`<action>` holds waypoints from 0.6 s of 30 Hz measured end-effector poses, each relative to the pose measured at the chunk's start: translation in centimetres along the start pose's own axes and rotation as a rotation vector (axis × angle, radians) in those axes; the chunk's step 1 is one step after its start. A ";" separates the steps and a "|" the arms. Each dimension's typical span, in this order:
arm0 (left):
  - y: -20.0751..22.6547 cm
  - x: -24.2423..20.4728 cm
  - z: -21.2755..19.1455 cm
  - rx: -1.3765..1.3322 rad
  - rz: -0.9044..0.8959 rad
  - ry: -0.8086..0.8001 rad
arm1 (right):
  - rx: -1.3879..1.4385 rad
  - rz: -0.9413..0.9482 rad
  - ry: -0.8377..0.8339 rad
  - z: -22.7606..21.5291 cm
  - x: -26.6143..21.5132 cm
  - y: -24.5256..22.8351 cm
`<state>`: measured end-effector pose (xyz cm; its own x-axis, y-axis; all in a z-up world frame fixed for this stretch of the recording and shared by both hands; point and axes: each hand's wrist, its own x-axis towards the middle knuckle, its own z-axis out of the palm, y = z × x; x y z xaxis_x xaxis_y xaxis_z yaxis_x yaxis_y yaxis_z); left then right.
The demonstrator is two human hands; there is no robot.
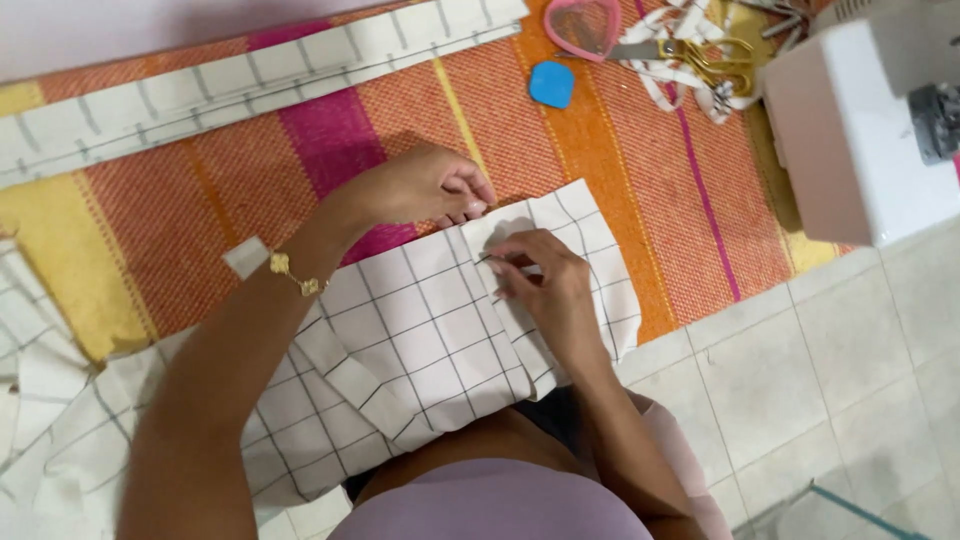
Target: The person is preparing a fabric tote bag by folding the top edge and pinning fabric straps in place for sewing.
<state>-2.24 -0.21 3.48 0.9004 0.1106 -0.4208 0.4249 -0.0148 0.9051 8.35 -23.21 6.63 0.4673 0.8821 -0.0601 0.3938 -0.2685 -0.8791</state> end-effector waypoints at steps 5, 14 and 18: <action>-1.1 -5.6 -3.0 0.018 -0.232 -0.044 | 0.120 0.052 0.000 -1.3 -1.3 1.6; -2.9 -16.0 -3.6 0.076 -0.421 0.087 | -0.092 -0.101 -0.055 5.2 -3.8 1.9; -2.7 -18.2 -3.1 0.383 -0.370 0.155 | -0.355 -0.292 -0.286 14.8 -4.8 -2.4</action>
<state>-20.12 0.85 8.86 0.6722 0.3215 -0.6669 0.7403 -0.3045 0.5994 -6.58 -21.06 1.99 0.0833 0.9965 -0.0070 0.7412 -0.0667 -0.6680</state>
